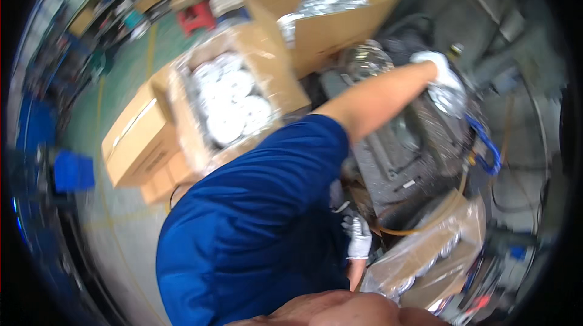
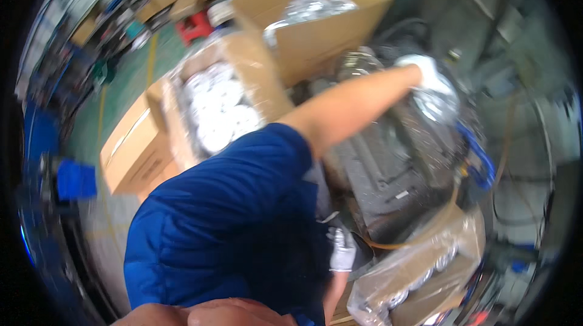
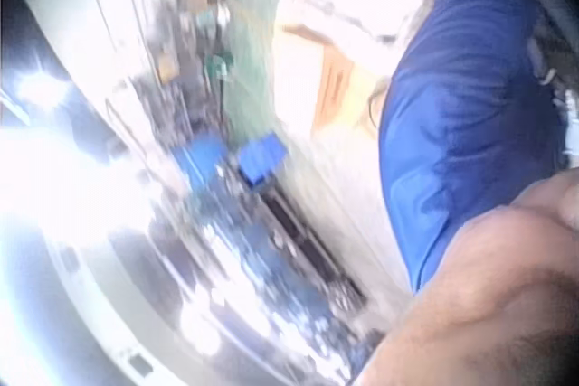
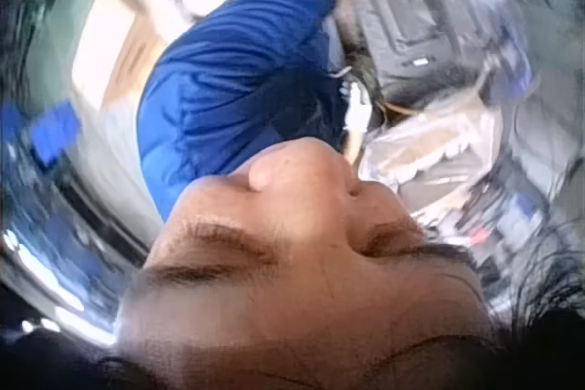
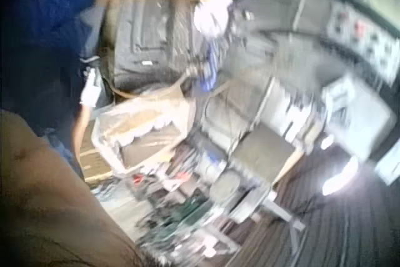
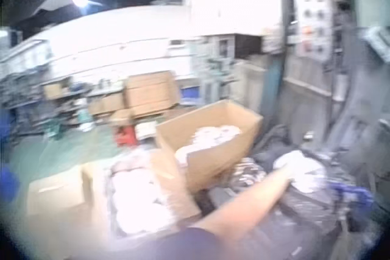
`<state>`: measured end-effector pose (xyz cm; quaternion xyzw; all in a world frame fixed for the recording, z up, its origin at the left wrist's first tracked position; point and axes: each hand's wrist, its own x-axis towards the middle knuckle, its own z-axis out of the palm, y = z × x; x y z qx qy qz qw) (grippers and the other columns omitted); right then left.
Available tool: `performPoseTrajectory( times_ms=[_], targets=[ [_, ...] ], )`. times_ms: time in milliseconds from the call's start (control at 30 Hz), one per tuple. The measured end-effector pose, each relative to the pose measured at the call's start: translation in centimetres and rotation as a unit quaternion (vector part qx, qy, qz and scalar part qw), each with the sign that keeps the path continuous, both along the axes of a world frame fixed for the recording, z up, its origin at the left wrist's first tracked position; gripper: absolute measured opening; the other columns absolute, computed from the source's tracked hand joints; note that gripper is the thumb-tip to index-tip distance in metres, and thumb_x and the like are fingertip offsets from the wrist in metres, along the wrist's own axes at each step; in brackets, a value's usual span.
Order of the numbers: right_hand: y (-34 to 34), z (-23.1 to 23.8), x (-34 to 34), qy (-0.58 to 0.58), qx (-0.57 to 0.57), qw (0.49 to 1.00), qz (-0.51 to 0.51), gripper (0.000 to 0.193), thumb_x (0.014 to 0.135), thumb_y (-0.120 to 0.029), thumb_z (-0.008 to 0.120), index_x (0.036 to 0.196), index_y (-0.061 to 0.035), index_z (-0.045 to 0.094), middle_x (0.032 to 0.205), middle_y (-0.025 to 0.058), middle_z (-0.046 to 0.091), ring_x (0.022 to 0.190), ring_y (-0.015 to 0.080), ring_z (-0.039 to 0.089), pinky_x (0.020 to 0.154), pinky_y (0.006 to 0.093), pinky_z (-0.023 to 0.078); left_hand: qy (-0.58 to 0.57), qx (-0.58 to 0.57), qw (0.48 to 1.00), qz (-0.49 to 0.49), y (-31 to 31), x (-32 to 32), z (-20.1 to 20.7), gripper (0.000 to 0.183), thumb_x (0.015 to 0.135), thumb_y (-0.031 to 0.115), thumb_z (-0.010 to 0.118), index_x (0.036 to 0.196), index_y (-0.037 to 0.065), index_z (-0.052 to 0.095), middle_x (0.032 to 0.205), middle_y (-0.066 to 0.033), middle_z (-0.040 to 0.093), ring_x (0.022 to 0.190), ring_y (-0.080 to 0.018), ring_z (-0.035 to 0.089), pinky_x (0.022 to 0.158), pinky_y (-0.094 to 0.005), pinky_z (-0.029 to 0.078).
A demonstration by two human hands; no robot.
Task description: Picking circular metal parts from a box, placing them onto a machine fixture for inspection or testing, and then placing them into an output box.
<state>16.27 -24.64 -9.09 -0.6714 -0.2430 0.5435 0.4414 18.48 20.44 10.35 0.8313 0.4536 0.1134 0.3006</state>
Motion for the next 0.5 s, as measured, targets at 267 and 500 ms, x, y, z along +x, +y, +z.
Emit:
performPoseTrajectory(
  times_ms=[267, 500],
  targets=[
    [2.3, 3.3, -0.5, -0.041, -0.001, 0.999, 0.016, 0.029, 0.097, -0.021, 0.053, 0.117, 0.0011, 0.057, 0.098, 0.0093, 0.066, 0.080, 0.0124, 0.063, 0.070, 0.0255, 0.051, -0.033, -0.005, 0.999, 0.017, -1.5, -2.1, 1.2, 0.081, 0.063, 0.070, 0.065, 0.111, 0.005, 0.067, 0.114, -0.0161, 0.065, 0.106, -0.0307, 0.062, 0.091, -0.0389, 0.048],
    [2.2, 2.2, -0.7, -0.126, -0.015, 0.991, 0.043, 0.037, 0.093, -0.027, 0.061, 0.119, -0.0006, 0.060, 0.109, 0.0123, 0.066, 0.095, 0.0155, 0.061, 0.086, 0.0292, 0.048, -0.043, 0.038, 0.998, -0.035, 0.4, 0.2, -0.2, 0.089, 0.060, 0.077, 0.065, 0.105, 0.000, 0.069, 0.106, -0.0171, 0.068, 0.096, -0.0279, 0.066, 0.085, -0.0374, 0.049]
  ],
)
